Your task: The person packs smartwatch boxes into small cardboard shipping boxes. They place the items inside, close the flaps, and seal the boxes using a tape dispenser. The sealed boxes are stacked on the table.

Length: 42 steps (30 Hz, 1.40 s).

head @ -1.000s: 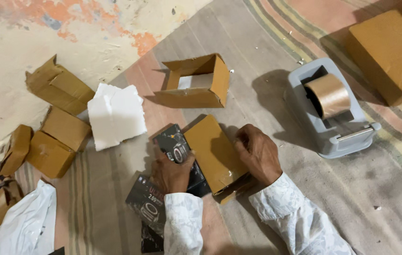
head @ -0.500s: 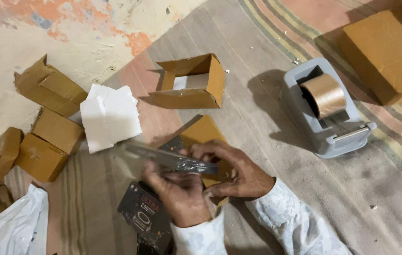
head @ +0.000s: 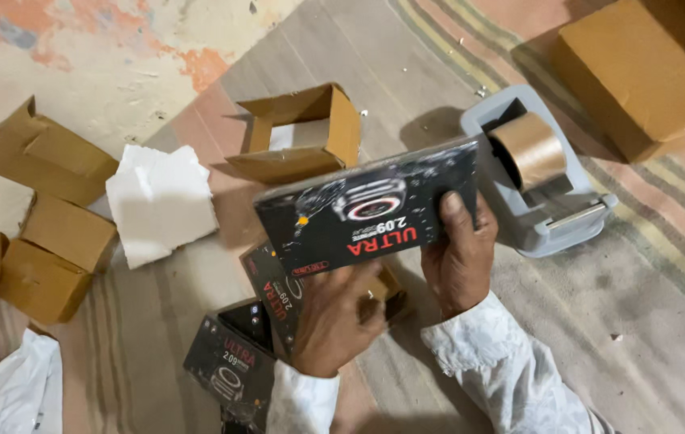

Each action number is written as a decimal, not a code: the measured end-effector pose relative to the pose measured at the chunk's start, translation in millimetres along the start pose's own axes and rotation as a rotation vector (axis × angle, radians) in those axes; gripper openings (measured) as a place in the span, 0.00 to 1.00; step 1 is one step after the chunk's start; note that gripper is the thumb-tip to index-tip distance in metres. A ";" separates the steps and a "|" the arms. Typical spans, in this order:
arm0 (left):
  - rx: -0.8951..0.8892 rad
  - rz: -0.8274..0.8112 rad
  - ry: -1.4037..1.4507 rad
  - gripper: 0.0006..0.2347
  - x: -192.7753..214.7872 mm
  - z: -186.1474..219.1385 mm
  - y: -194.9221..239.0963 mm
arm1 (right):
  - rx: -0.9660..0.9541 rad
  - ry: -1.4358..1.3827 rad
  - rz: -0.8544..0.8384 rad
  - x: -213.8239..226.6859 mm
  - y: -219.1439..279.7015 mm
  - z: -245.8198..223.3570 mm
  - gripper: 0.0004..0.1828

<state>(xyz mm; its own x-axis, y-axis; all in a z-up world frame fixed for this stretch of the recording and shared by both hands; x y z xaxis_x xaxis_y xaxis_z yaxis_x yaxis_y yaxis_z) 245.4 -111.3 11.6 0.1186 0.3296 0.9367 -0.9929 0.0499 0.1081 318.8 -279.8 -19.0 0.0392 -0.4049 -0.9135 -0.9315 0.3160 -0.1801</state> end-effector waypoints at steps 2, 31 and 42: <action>-0.077 -0.175 -0.200 0.21 -17.7 15.0 -9.2 | -0.032 -0.077 0.036 0.3 -6.5 3.0 0.17; 0.505 0.902 0.056 0.08 115.5 -36.1 85.6 | 0.226 1.536 -0.230 -35.2 -15.3 -24.6 0.27; 0.190 0.832 -0.014 0.10 107.7 37.0 45.5 | -0.198 0.764 -0.584 -64.4 12.7 5.4 0.27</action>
<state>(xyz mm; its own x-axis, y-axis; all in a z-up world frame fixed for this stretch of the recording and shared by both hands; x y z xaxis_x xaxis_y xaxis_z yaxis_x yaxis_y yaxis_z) 212.6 -108.4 129.8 -0.6495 0.1769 0.7395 -0.7416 -0.3624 -0.5646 306.4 -245.1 35.5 0.3335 -0.9200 -0.2058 -0.8866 -0.2319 -0.4001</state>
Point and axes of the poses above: each hand's wrist, its own y-axis away from the middle knuckle, its own x-axis out of the back of the hand, z = x × y, the point moved 9 cm from there along -y, towards the middle knuckle, and after that the axes turned 6 degrees about x, right-handed, at the moved point
